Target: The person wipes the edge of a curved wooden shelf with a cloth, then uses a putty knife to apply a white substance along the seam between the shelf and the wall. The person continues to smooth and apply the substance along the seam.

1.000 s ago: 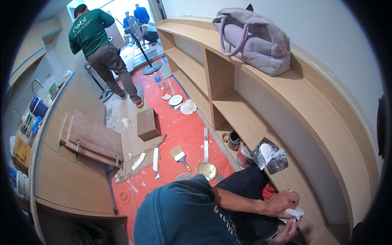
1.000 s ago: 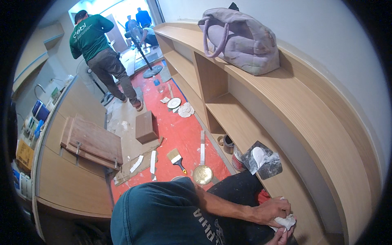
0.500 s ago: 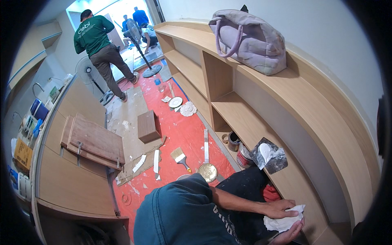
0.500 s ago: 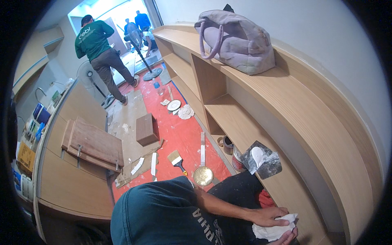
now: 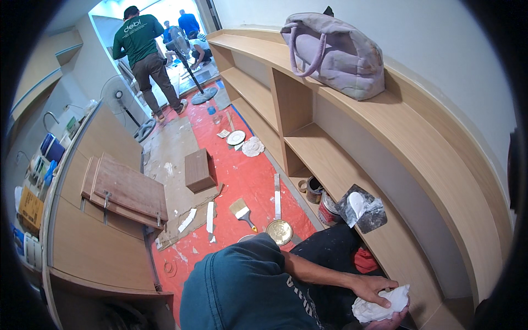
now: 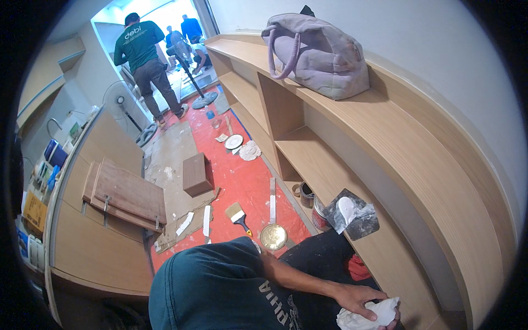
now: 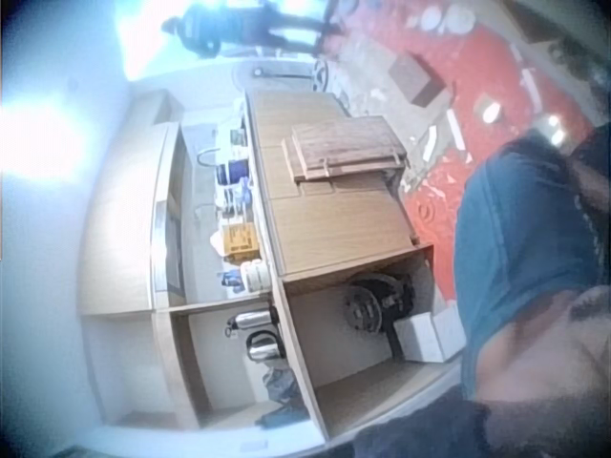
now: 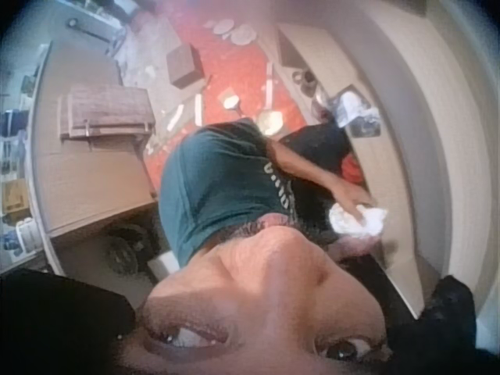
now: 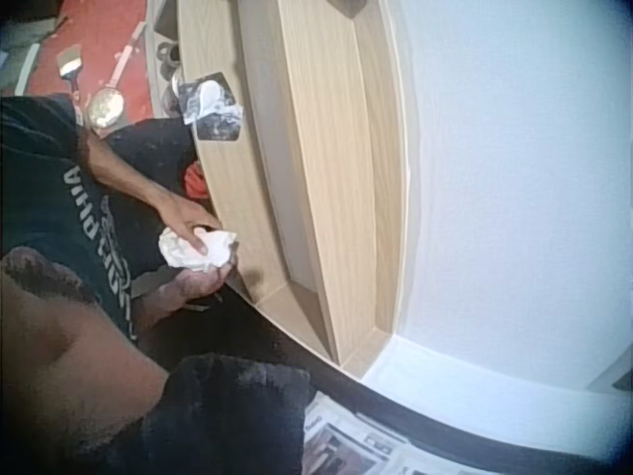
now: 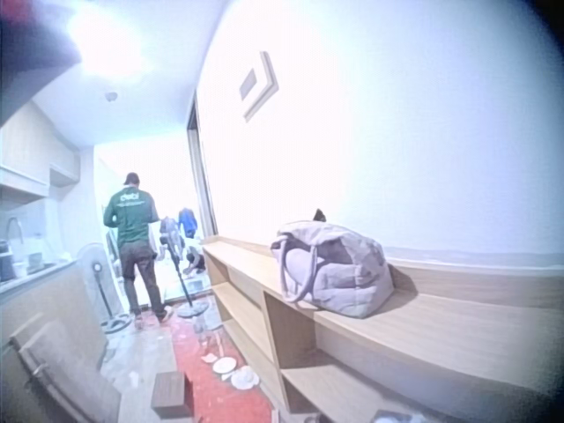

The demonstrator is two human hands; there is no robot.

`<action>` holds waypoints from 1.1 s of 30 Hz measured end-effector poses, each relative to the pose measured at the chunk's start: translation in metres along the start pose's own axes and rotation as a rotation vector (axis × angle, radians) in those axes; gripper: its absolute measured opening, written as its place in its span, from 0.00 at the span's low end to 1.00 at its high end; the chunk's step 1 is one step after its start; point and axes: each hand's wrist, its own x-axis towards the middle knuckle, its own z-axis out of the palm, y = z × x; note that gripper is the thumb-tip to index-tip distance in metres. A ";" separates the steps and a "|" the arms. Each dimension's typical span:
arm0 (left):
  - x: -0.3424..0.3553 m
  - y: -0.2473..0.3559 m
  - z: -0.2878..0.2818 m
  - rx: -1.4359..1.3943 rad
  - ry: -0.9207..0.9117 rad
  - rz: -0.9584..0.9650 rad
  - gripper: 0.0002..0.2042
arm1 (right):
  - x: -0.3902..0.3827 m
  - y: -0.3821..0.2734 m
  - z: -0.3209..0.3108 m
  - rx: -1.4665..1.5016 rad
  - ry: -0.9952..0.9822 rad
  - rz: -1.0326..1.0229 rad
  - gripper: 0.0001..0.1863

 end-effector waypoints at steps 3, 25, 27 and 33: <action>-0.003 -0.001 -0.001 0.065 0.003 0.006 0.31 | 0.006 -0.016 0.006 -0.018 0.014 0.002 0.33; -0.004 -0.010 -0.020 -0.280 0.125 -0.363 0.15 | 0.023 -0.050 -0.054 -0.403 0.535 0.100 0.10; -0.001 -0.004 -0.027 -0.304 0.197 -0.354 0.16 | 0.020 -0.054 -0.091 -0.636 0.533 0.091 0.13; 0.023 0.001 -0.059 -0.334 0.271 -0.227 0.18 | 0.063 -0.095 -0.164 -1.071 0.407 0.148 0.31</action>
